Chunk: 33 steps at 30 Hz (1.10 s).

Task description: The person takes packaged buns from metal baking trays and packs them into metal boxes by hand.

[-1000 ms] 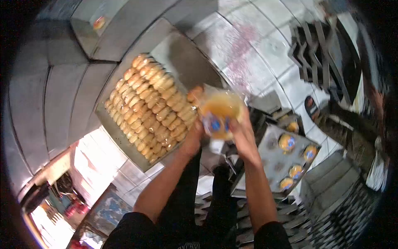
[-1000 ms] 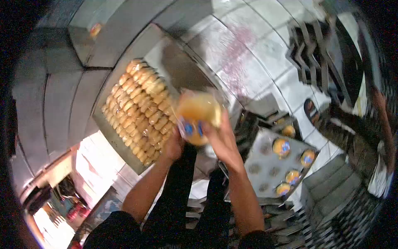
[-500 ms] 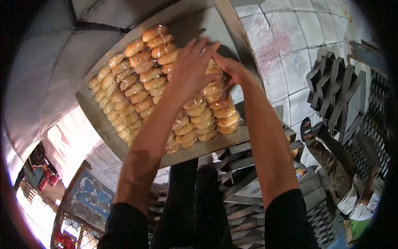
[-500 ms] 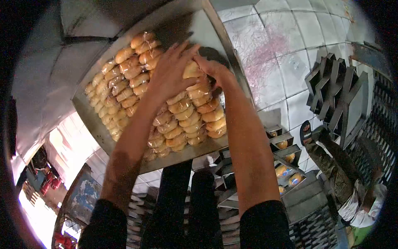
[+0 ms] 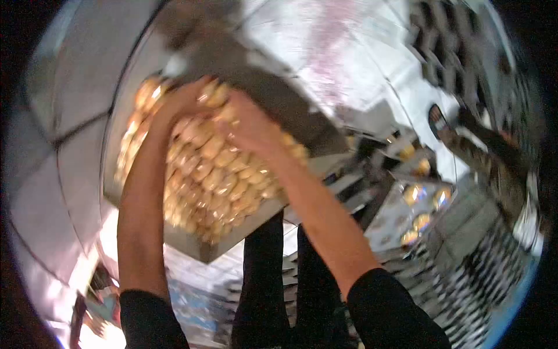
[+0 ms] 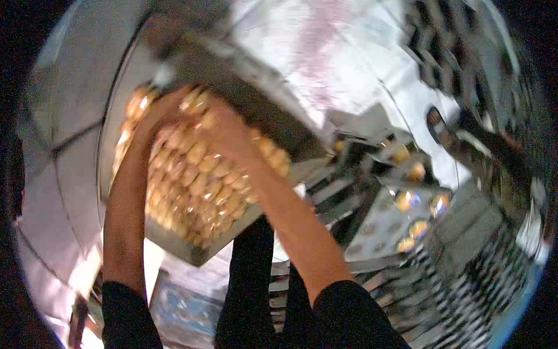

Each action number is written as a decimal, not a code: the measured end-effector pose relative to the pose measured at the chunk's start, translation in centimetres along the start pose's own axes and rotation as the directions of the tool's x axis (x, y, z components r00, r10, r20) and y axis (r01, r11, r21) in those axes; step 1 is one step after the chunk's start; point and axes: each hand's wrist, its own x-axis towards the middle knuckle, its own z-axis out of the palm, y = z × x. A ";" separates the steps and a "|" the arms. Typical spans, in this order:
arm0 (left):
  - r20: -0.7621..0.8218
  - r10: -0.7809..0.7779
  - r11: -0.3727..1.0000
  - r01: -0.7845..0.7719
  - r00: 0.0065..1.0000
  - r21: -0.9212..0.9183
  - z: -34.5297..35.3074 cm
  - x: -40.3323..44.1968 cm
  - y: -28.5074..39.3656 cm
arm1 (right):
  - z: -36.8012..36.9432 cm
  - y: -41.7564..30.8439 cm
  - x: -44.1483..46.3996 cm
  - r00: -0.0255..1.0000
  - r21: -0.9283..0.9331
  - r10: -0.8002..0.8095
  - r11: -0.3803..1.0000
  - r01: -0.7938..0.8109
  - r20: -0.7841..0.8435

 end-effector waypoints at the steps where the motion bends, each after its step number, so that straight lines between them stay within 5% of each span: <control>1: 0.007 -0.007 1.000 0.007 1.000 -0.020 0.2 0.2 0.1 | -0.7 -1.3 -2.6 0.996 -0.092 0.012 0.996 -0.020 -0.084; 4: 0.024 0.033 0.999 -0.032 0.999 -0.016 1.4 1.9 -3.4 | -3.6 -5.5 -12.5 0.990 0.015 -0.027 0.999 0.030 -0.139; 6: 0.022 0.187 0.981 -0.185 0.982 -0.065 1.2 1.9 -5.7 | -9.4 -7.9 -20.3 0.990 0.390 0.096 0.919 -0.048 -0.104; 7: -0.100 0.211 0.973 -0.218 0.972 -0.070 1.7 1.5 -5.4 | -13.2 -9.3 -24.5 0.975 0.619 0.200 0.779 -0.098 -0.097; 9: -0.163 0.127 0.986 -0.143 0.978 -0.089 -0.6 -1.2 3.7 | -19.2 -5.0 -32.6 0.842 0.689 0.344 0.723 0.044 -0.415; 10: -0.226 0.090 0.988 -0.115 0.970 -0.101 -0.4 -2.6 8.6 | -23.1 -3.9 -35.5 0.650 0.649 0.544 0.754 -0.101 -0.531; 11: -0.287 0.052 0.989 -0.089 0.957 -0.116 -0.2 -4.0 13.5 | -24.9 0.1 -37.9 0.360 0.704 0.664 0.710 -0.028 -0.655; 12: -0.334 0.088 0.988 -0.125 0.938 -0.090 0.6 -5.3 17.5 | -26.7 4.1 -40.3 0.028 0.709 0.709 0.702 0.073 -0.705; 13: -0.379 0.131 0.983 -0.170 0.916 -0.071 1.7 -6.2 21.1 | -28.1 7.4 -41.5 -0.157 0.717 0.705 0.697 -0.023 -0.691; 15: -0.362 0.294 0.885 -0.395 0.885 -0.246 5.9 -8.2 29.0 | -29.7 10.2 -42.5 0.129 0.899 0.896 0.402 0.172 -0.425; 16: -0.314 0.348 0.858 -0.435 0.883 -0.273 8.6 -8.8 32.7 | -29.5 10.7 -40.6 0.119 0.911 0.907 0.385 0.150 -0.403; 18: -0.212 0.422 0.817 -0.472 0.881 -0.333 13.4 -11.0 41.3 | -29.3 12.9 -37.4 -0.059 0.817 0.828 0.560 0.136 -0.558; 19: -0.160 0.441 0.807 -0.468 0.883 -0.361 15.3 -11.6 45.7 | -30.8 10.1 -37.9 0.105 0.821 0.855 0.442 0.362 -0.507; 20: -0.143 0.441 0.786 -0.458 0.886 -0.415 17.6 -11.6 48.7 | -32.6 8.3 -39.5 0.125 0.874 0.912 0.326 0.360 -0.391; 23: -0.086 0.430 0.717 -0.398 0.899 -0.572 24.7 -10.7 56.2 | -33.4 9.8 -47.5 0.032 0.772 0.772 0.633 0.054 -0.635; 25: -0.028 0.432 0.743 -0.373 0.901 -0.555 29.7 -9.2 60.5 | -33.1 13.2 -54.4 -0.014 0.764 0.768 0.639 0.088 -0.641; 27: -0.102 0.639 0.656 -0.610 0.762 -0.445 35.3 -7.3 65.6 | -33.2 15.3 -59.3 -0.113 0.681 0.723 0.683 0.262 -0.682; 28: -0.069 0.730 0.602 -0.687 0.680 -0.407 37.4 -6.2 68.4 | -33.2 16.4 -60.3 -0.210 0.682 0.726 0.687 0.250 -0.655; 31: 0.199 0.739 0.673 -0.713 0.644 -0.197 44.2 -1.6 73.0 | -32.4 22.1 -59.0 -0.466 0.729 0.719 0.654 0.204 -0.515; 33: 0.305 0.633 0.772 -0.609 0.711 -0.180 46.4 0.4 73.2 | -32.7 21.2 -58.2 -0.311 0.774 0.835 0.543 0.325 -0.455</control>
